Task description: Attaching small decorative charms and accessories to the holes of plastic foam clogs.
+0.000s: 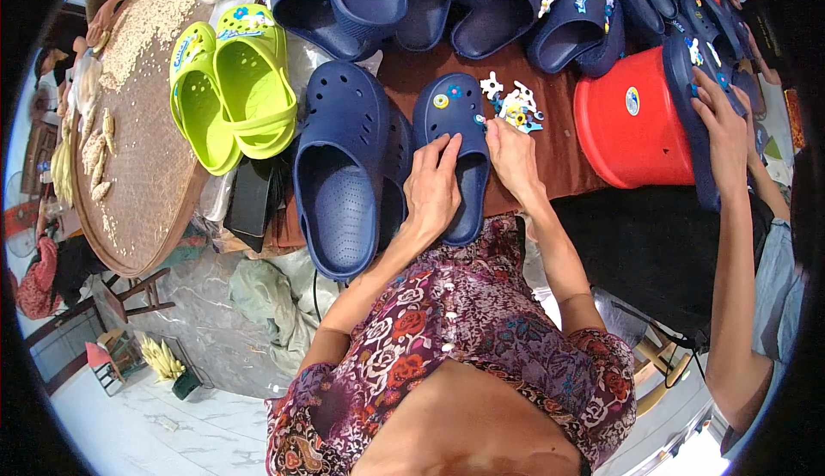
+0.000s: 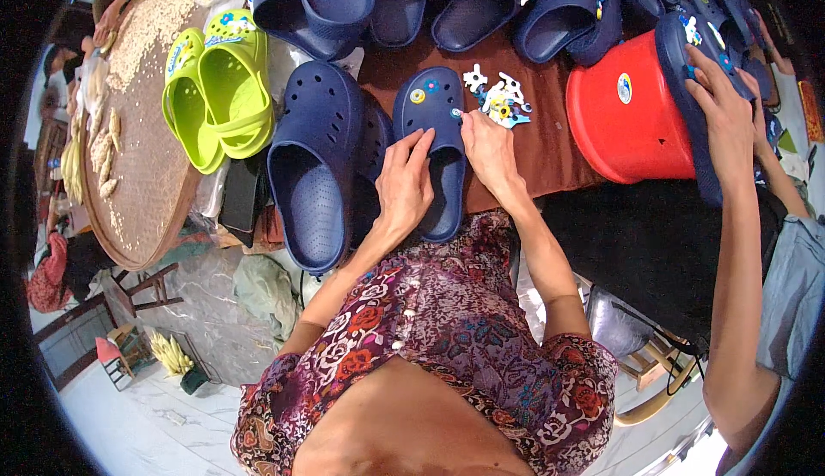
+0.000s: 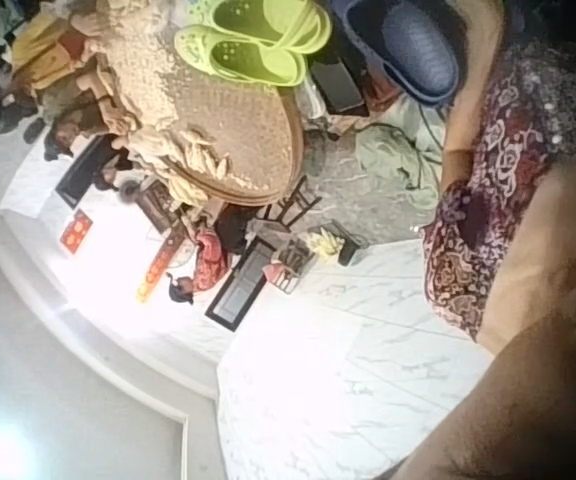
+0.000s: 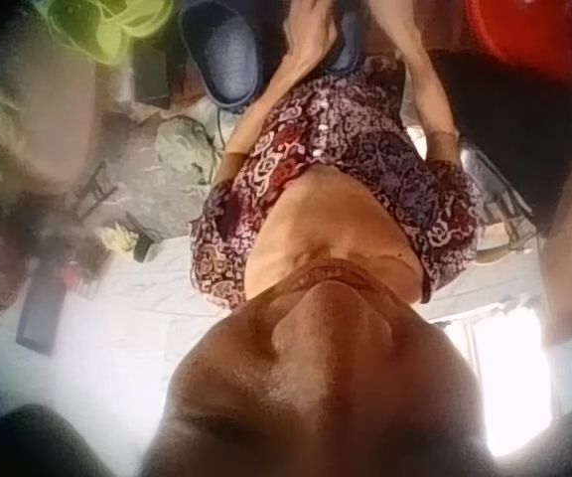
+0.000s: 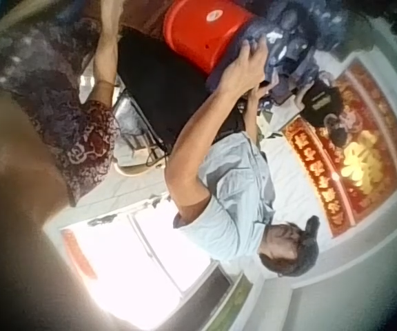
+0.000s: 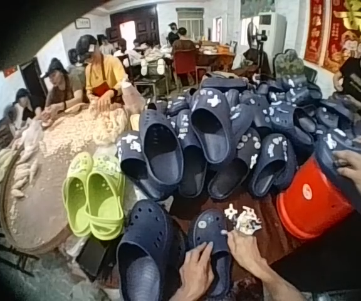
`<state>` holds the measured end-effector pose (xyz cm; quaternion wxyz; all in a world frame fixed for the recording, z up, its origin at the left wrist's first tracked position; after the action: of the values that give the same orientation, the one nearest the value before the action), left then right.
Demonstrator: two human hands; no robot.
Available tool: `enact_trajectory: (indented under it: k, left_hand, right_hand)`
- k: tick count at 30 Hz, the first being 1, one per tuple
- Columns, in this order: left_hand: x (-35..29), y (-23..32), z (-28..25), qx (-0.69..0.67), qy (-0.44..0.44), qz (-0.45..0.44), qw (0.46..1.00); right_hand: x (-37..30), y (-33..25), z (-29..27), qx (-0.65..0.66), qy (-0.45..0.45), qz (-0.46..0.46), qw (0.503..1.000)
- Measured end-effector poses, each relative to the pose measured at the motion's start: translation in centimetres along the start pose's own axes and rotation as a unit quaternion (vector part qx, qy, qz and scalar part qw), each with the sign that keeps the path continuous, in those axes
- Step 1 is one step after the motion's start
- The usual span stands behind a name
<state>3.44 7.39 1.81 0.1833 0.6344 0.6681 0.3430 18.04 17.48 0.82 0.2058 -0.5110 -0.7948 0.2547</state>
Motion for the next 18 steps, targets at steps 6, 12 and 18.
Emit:
enact_trajectory:
  k: [6,12,18]
  left_hand:
    - [0.1,-0.4,-0.8,-0.011,0.020,-0.030,0.999]
    - [0.2,0.2,0.0,-0.022,0.006,-0.001,1.000]
    - [0.2,-0.7,0.0,-0.067,0.028,0.002,0.997]
  right_hand:
    - [-0.3,2.3,0.6,0.279,-0.018,0.183,0.943]
    - [0.0,2.5,0.2,0.109,0.055,0.077,0.989]
    - [-0.5,3.1,-1.3,-0.119,0.088,0.019,0.989]
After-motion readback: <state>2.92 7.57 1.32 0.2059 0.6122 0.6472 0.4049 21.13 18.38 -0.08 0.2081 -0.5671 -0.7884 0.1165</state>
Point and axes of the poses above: each hand's wrist, its own x-axis towards the middle knuckle, its own z-axis out of the palm, y = z × x, the point moved 1 cm from there along x, towards the middle knuckle, and after that the axes turned 4 degrees about -y, right-handed, at the moved point
